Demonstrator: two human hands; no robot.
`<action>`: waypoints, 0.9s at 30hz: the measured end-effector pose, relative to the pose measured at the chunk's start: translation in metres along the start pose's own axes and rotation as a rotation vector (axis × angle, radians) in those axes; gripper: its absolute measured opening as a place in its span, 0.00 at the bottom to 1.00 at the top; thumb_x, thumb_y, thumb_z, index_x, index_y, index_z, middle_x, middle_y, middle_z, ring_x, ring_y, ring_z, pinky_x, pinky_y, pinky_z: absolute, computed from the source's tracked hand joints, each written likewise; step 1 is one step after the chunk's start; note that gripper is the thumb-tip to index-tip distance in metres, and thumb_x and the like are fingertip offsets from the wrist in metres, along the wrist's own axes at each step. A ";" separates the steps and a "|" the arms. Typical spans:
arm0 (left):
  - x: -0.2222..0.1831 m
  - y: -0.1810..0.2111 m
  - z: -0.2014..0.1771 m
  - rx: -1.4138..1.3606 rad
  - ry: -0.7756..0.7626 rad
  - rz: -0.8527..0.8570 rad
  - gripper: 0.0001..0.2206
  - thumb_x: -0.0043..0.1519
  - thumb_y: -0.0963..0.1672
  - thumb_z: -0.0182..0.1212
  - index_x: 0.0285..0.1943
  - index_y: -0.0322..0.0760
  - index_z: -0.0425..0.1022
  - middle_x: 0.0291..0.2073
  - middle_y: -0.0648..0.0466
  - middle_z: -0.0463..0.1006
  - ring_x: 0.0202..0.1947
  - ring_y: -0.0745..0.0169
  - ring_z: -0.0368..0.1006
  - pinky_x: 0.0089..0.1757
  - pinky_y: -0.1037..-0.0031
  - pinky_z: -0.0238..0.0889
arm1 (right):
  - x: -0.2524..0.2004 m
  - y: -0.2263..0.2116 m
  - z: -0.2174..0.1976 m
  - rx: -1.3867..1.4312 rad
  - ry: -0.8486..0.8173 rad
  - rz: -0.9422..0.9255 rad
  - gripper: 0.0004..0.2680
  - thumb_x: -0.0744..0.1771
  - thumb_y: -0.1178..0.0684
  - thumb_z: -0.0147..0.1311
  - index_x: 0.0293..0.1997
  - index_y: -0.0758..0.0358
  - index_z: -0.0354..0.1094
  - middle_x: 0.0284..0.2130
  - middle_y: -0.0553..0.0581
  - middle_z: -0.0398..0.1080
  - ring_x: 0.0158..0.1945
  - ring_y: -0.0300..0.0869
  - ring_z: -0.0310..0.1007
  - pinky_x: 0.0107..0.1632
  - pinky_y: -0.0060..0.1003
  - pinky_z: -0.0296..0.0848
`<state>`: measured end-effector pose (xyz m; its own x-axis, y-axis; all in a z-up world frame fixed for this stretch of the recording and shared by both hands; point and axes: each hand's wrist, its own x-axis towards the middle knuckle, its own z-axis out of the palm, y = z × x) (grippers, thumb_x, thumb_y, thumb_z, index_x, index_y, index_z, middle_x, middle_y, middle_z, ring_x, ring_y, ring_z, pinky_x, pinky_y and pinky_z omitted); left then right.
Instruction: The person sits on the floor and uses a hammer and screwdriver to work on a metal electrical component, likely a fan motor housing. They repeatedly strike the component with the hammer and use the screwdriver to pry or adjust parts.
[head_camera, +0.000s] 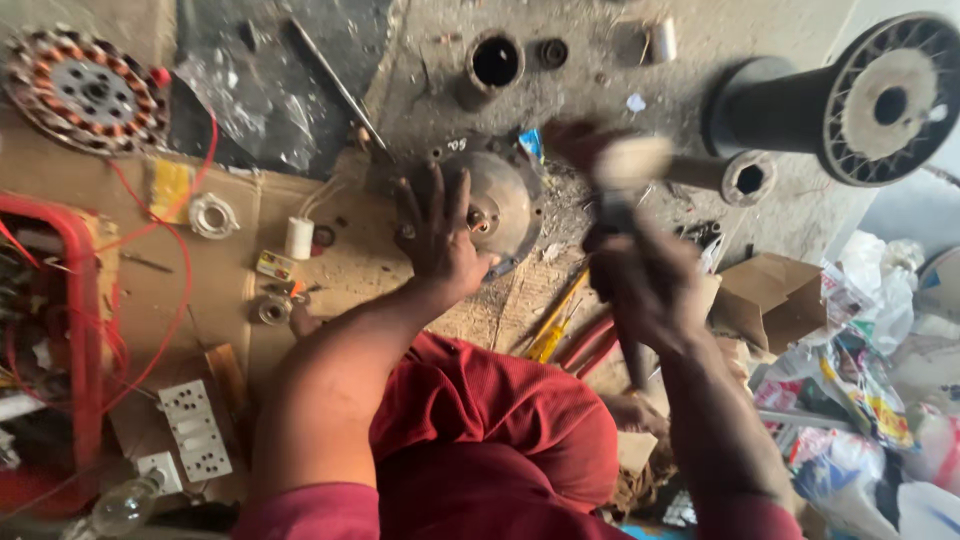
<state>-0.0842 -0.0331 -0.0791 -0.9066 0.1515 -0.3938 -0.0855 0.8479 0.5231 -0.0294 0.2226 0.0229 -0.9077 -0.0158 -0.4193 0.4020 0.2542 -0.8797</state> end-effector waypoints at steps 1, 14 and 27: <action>-0.001 -0.002 0.005 -0.008 -0.033 -0.039 0.59 0.37 0.51 0.85 0.79 0.53 0.48 0.78 0.43 0.38 0.76 0.20 0.29 0.56 0.22 0.44 | -0.004 0.002 0.000 0.094 0.030 -0.026 0.09 0.71 0.53 0.54 0.52 0.67 0.74 0.27 0.52 0.73 0.28 0.35 0.71 0.30 0.33 0.71; 0.014 -0.003 -0.006 0.009 -0.021 0.018 0.59 0.36 0.51 0.84 0.79 0.54 0.48 0.79 0.45 0.35 0.76 0.22 0.30 0.53 0.22 0.49 | 0.028 -0.031 0.008 -0.007 -0.019 0.079 0.21 0.71 0.48 0.54 0.75 0.58 0.61 0.26 0.50 0.68 0.30 0.35 0.65 0.31 0.33 0.68; 0.041 -0.043 0.038 0.056 -0.110 0.253 0.49 0.39 0.49 0.82 0.74 0.56 0.60 0.77 0.48 0.43 0.76 0.30 0.31 0.66 0.33 0.34 | -0.016 0.052 0.032 0.023 -0.037 0.392 0.20 0.71 0.45 0.47 0.72 0.54 0.59 0.23 0.46 0.67 0.22 0.31 0.63 0.25 0.29 0.67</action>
<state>-0.1022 -0.0437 -0.1462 -0.8454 0.4140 -0.3374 0.1636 0.8021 0.5744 0.0102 0.2050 -0.0232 -0.6797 0.0428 -0.7322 0.7205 0.2258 -0.6557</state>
